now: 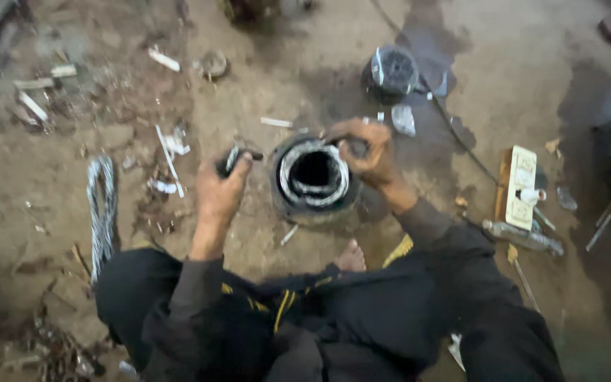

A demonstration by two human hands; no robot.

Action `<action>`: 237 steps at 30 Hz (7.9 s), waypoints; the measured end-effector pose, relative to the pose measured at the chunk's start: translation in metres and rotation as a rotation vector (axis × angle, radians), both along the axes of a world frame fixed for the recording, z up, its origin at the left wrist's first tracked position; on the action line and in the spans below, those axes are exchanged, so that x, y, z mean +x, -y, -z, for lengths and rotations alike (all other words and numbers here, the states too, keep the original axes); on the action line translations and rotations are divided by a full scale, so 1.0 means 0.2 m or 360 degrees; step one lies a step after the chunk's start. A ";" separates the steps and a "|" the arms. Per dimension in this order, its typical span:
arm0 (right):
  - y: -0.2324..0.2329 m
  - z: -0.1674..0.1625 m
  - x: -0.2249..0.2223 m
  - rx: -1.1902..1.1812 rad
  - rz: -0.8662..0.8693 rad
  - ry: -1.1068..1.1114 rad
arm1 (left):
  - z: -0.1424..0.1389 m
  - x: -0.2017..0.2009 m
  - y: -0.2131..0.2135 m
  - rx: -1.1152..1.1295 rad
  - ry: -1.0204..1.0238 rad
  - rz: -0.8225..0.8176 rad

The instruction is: The person sits on the floor and winds a bundle of thin metal wire into a cylindrical metal container. They repeatedly pull wire from a loose pile, separate strands, and coil them into the container by hand. The person occasionally uses a screwdriver to press the wire down inside the container.

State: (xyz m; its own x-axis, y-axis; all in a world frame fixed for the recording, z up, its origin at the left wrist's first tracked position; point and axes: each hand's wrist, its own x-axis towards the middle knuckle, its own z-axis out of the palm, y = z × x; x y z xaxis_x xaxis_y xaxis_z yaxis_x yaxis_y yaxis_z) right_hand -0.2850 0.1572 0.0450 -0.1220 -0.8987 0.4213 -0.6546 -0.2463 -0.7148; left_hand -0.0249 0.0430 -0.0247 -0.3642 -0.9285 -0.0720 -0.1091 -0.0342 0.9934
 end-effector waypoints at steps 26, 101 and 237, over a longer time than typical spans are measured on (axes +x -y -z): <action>0.02 0.10 0.07 0.0219 -0.0011 0.0043 | -0.08 0.05 0.02 -0.0246 -0.0090 -0.0026; 0.20 1.07 -0.19 0.1368 -0.0370 -0.0914 | -0.12 0.15 0.03 -0.0131 0.0172 -0.0117; 0.09 1.04 -0.08 0.1133 -0.0083 -0.0622 | -0.11 0.18 -0.01 -0.0553 0.0495 0.0234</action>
State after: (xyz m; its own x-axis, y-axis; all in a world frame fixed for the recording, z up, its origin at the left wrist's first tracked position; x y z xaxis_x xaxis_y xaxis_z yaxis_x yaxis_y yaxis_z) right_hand -0.3013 0.1395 -0.1622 -0.0350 -0.9677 -0.2496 -0.8895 0.1439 -0.4336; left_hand 0.0104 0.0448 -0.0035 -0.5039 -0.8571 0.1069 -0.3811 0.3317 0.8630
